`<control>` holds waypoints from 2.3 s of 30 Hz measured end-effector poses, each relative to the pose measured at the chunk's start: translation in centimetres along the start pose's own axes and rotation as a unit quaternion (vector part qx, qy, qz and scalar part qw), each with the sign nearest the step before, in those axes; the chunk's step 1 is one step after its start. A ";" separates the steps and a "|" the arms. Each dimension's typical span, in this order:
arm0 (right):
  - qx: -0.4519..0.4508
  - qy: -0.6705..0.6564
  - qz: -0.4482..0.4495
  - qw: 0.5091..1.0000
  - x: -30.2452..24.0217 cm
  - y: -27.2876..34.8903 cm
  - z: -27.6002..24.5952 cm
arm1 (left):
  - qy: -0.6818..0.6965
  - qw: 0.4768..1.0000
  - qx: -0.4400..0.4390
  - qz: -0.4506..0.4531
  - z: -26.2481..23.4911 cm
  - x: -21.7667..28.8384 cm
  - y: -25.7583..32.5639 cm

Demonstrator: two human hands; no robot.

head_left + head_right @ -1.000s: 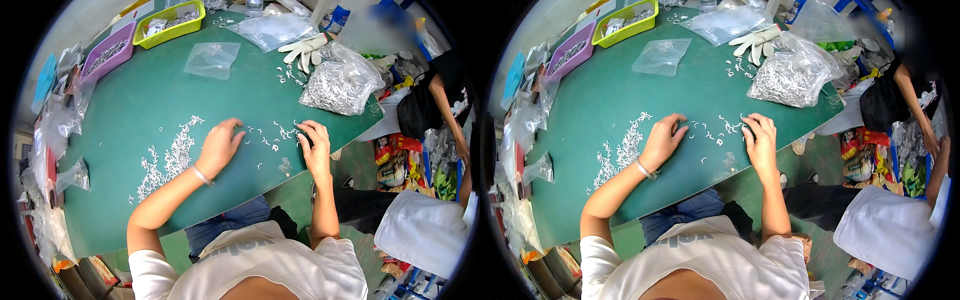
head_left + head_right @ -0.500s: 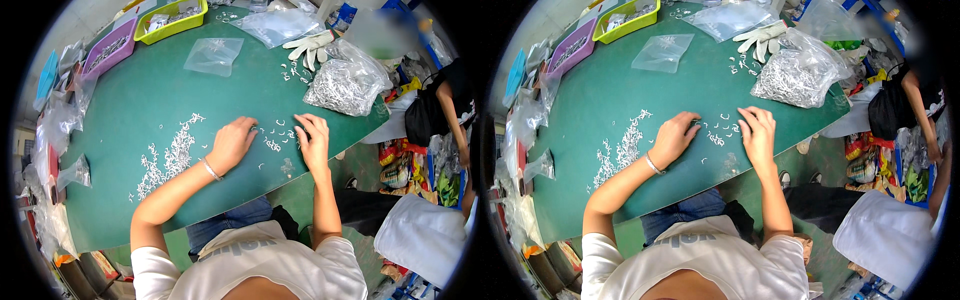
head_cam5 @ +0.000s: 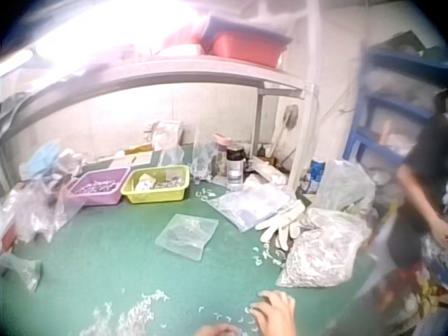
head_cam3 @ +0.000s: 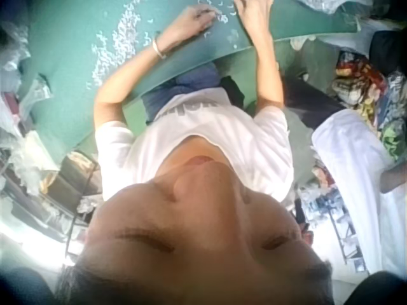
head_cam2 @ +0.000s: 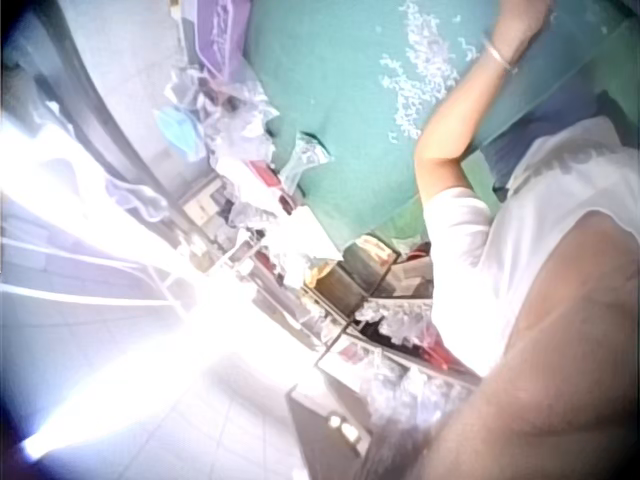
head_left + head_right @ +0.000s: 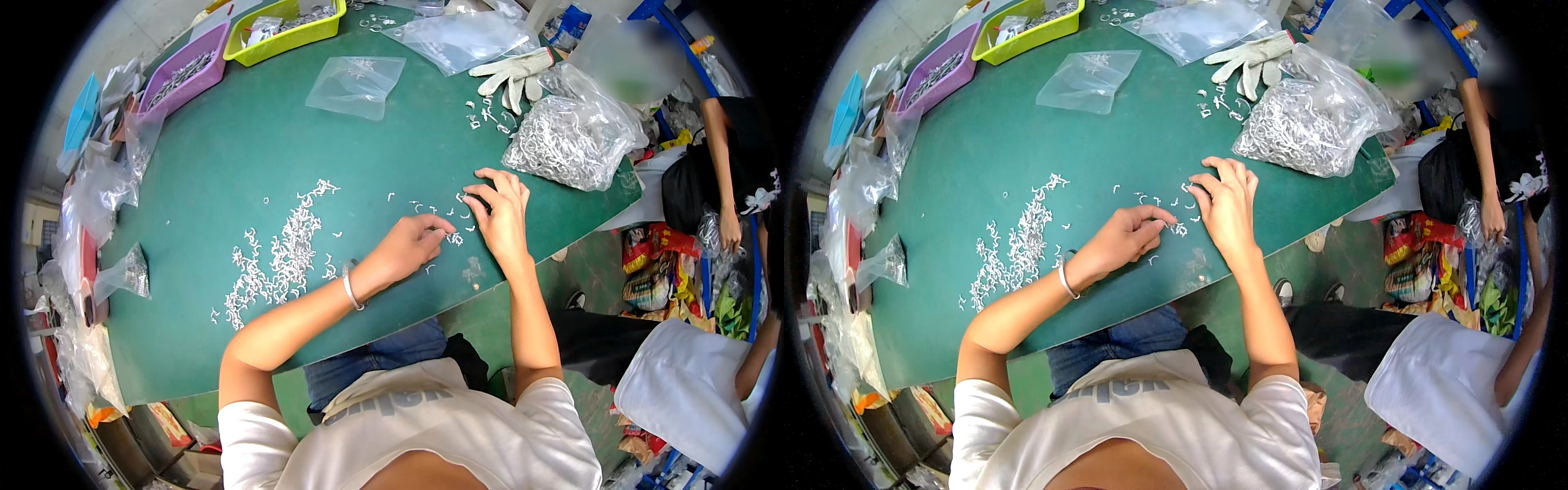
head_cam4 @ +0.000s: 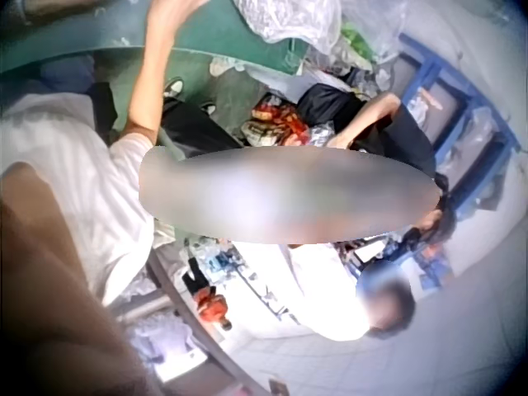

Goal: The person sorts small silver metal hooks by hand from a pile on a green workbench, placing some into plastic bags and others into colored trays. They move a filled bag to a storage shelf in the background before returning to continue sorting more parts at the table.

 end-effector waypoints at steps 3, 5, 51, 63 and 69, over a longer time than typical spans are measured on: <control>-0.008 -0.028 0.014 0.999 0.5 0.6 -0.5 | 0.109 0.989 -0.003 -0.102 0.8 -0.2 0.9; -0.006 -0.059 0.033 0.998 0.7 0.7 -0.2 | 0.142 0.983 -0.019 -0.116 1.1 -0.8 0.7; -0.119 0.015 0.121 0.985 0.2 6.7 -1.2 | 0.407 0.905 0.078 -0.100 -0.7 -1.4 0.5; -0.015 0.021 0.079 0.997 2.2 3.3 -3.0 | 0.309 0.951 0.007 -0.027 1.3 -1.5 1.3; -0.014 -0.023 0.101 0.995 2.5 3.4 -2.7 | 0.133 0.985 0.111 0.001 -1.9 -1.2 1.3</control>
Point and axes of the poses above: each hand's wrist, its own y-axis away from the middle knuckle, its own z-axis out of the palm, x = y × z, the point moved 8 cm from there along -y, towards the middle knuckle
